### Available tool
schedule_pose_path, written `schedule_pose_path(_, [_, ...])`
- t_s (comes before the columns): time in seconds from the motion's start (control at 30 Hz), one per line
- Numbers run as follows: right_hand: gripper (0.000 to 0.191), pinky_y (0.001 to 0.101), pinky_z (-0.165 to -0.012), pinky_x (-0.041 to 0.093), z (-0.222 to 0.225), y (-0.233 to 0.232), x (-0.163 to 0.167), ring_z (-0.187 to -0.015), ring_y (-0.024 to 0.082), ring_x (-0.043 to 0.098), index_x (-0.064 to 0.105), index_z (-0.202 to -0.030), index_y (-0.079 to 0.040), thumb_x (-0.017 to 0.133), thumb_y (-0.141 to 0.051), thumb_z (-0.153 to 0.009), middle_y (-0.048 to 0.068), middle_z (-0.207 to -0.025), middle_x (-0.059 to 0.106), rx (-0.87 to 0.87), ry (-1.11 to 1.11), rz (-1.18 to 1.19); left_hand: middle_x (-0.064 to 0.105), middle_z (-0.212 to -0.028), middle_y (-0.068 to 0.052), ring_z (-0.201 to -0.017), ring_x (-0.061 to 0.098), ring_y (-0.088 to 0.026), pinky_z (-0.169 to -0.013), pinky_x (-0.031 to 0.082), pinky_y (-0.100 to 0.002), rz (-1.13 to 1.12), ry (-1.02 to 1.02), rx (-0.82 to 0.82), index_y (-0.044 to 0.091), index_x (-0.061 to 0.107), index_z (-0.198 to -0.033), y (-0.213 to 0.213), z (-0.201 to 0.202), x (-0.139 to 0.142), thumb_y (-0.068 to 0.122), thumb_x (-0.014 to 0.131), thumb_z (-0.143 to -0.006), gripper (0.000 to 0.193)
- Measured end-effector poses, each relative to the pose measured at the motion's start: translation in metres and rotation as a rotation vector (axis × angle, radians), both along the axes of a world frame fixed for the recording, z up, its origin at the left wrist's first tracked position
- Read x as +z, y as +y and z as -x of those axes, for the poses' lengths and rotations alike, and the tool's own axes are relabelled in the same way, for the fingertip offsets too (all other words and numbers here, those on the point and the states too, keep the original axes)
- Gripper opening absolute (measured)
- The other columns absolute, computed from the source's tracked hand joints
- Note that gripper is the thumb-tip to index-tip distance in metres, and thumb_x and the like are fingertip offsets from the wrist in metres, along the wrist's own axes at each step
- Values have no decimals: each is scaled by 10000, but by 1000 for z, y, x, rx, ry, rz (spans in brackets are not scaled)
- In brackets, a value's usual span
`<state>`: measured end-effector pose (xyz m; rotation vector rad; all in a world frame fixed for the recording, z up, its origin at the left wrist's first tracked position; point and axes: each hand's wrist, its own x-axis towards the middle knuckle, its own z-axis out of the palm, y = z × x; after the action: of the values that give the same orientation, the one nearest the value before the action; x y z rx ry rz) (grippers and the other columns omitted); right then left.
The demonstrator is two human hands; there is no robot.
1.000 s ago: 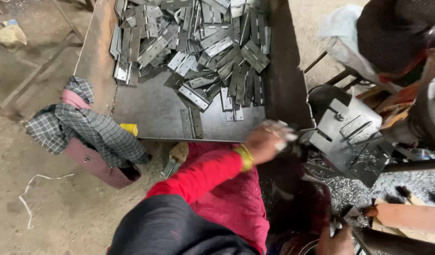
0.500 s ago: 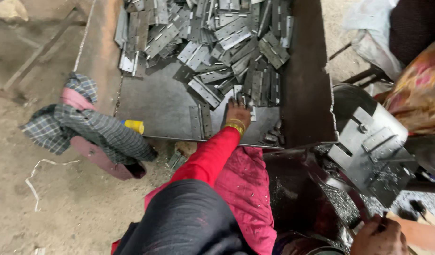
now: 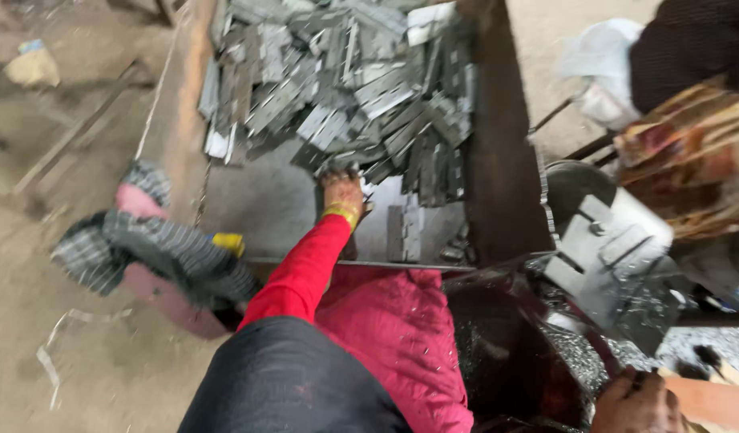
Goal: The person repeatedly places metal hinge pieces into a press machine, activates the press with a lever, and removes the processed pieces. The person handles the metal pieces one at a time and deposits them into a nearby bin.
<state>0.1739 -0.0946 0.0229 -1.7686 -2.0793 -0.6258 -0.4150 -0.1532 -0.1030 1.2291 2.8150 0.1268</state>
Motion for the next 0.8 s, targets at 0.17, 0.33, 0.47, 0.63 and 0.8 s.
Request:
schedule_pose_path(0.17, [426, 554, -935, 545, 21, -12, 39, -1055, 403, 717, 714, -1260, -144, 575, -443, -990, 189, -1163, 738, -147, -44, 217, 740, -1225, -143, -1104, 708, -389, -882, 553, -711, 203, 116, -161, 97, 778, -1146, 35, -5, 0, 231, 582, -1000, 279])
schedule_pose_path(0.33, [439, 526, -920, 544, 35, -11, 64, -1078, 340, 704, 684, -1232, -180, 562, -485, -941, 148, -1135, 741, -168, -81, 264, 735, -1132, -191, -1038, 717, -404, -863, 572, -605, -88, -37, -179, 66, 717, -1135, 14, -6, 17, 168, 562, -955, 258])
schedule_pose_path(0.47, [336, 479, -888, 579, 50, -31, 79, -1070, 277, 732, 715, -1128, -206, 549, -472, -1007, 81, -1122, 774, -214, -24, 241, 731, -1057, -230, -985, 724, -416, -848, 588, -520, -165, -77, -150, 41, 668, -1125, -15, -5, 34, 117, 546, -919, 251])
schedule_pose_path(0.63, [322, 422, -806, 571, 63, -53, 94, -925, 247, 750, 735, -1004, -189, 582, -467, -1059, 37, -1056, 777, -220, -27, 131, 721, -1080, -245, -1057, 700, -435, -901, 577, -528, -156, -127, -207, 46, 708, -1072, -11, 2, 38, 140, 615, -918, 203])
schedule_pose_path(0.8, [286, 425, -724, 558, 59, -74, 89, -868, 259, 738, 734, -949, -202, 599, -446, -1014, 54, -1012, 756, -153, 7, 81, 712, -1100, -232, -1087, 675, -424, -923, 555, -509, -33, -125, -335, 43, 720, -1088, 0, -44, 75, 196, 732, -867, 270])
